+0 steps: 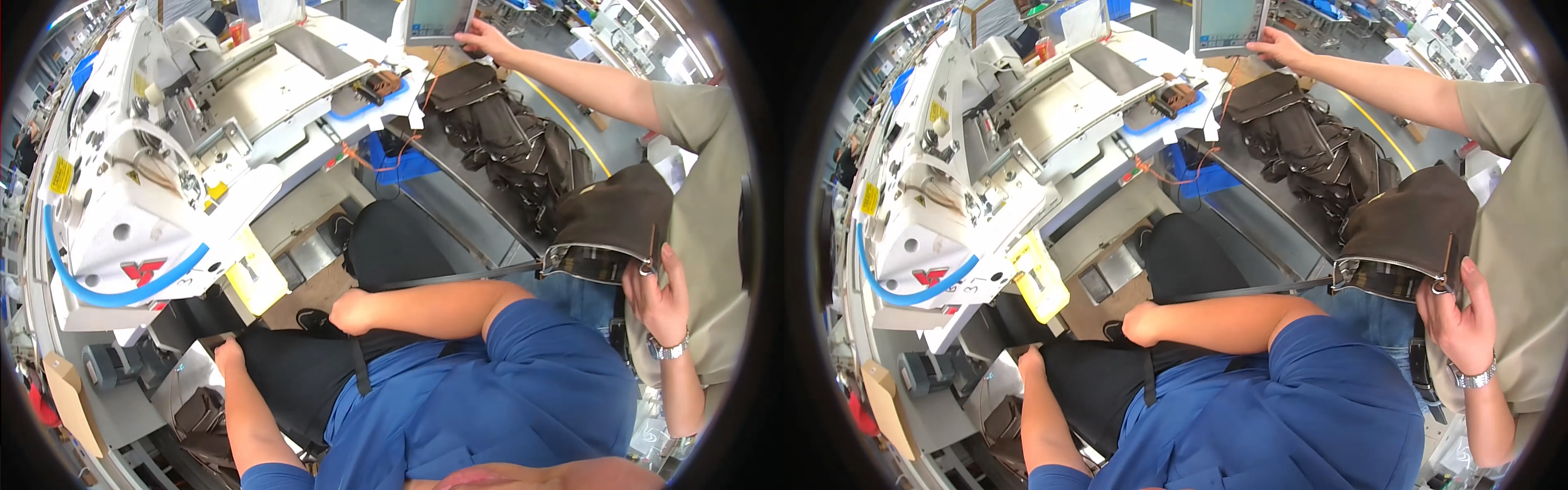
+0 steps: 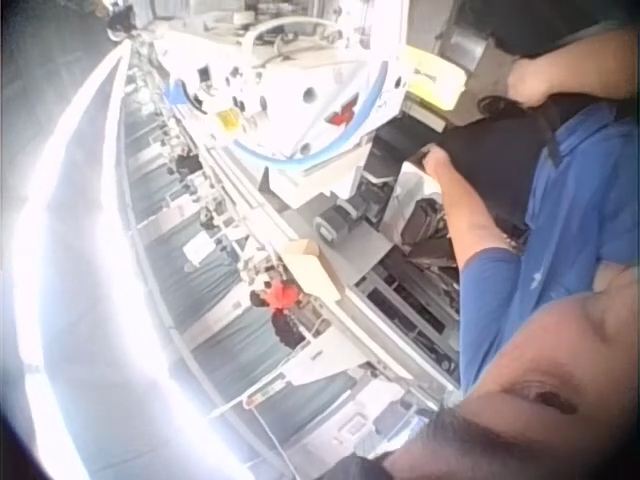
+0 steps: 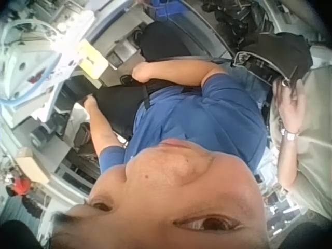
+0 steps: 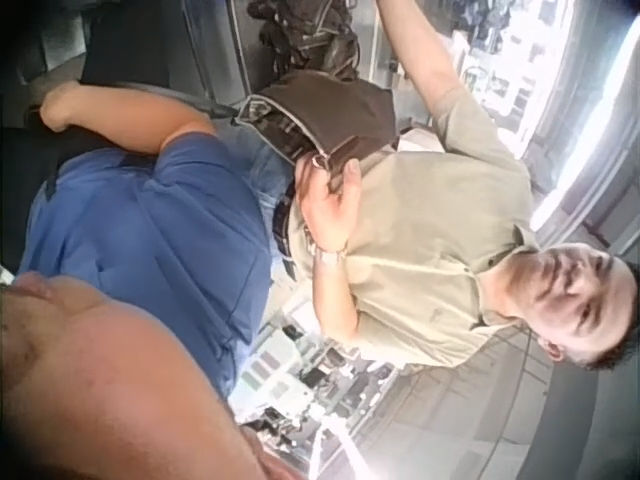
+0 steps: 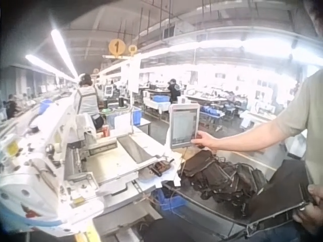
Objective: Sewing leather components to assemble a bag using an industrial sewing machine.
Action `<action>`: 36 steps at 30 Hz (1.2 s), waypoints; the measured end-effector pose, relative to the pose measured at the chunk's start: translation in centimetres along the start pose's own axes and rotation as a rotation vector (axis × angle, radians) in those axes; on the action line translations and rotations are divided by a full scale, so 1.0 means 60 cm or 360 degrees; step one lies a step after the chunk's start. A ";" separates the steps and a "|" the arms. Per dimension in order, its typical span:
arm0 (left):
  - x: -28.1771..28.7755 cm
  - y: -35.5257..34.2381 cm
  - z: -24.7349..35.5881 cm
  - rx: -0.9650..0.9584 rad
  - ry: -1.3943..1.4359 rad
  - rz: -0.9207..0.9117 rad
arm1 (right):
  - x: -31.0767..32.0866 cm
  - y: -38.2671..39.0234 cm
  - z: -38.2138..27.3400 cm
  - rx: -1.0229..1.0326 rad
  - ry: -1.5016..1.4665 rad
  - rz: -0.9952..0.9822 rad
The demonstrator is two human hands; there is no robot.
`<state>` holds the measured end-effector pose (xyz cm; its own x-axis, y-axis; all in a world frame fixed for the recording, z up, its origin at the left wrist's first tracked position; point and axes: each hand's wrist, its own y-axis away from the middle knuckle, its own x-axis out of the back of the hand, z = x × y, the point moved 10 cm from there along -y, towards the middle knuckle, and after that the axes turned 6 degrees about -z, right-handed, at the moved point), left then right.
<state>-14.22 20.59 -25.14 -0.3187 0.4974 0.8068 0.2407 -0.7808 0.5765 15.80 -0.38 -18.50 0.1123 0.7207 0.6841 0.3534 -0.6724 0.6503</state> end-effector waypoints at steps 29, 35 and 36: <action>0.011 0.026 0.019 -0.0007 -0.0099 0.0024 | 0.007 0.004 0.015 -0.0051 -0.0149 0.0046; 0.021 0.054 0.034 0.0042 -0.0140 0.0009 | -0.001 0.011 0.008 -0.0025 -0.0055 -0.0004; 0.019 0.054 0.037 0.0025 -0.0173 -0.0011 | -0.001 0.014 0.003 0.0014 -0.0079 0.0003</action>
<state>-11.77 19.43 -22.08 -0.2189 0.5415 0.8117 0.2533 -0.7718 0.5832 16.28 -0.95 -18.07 0.1588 0.7272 0.6678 0.3611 -0.6724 0.6462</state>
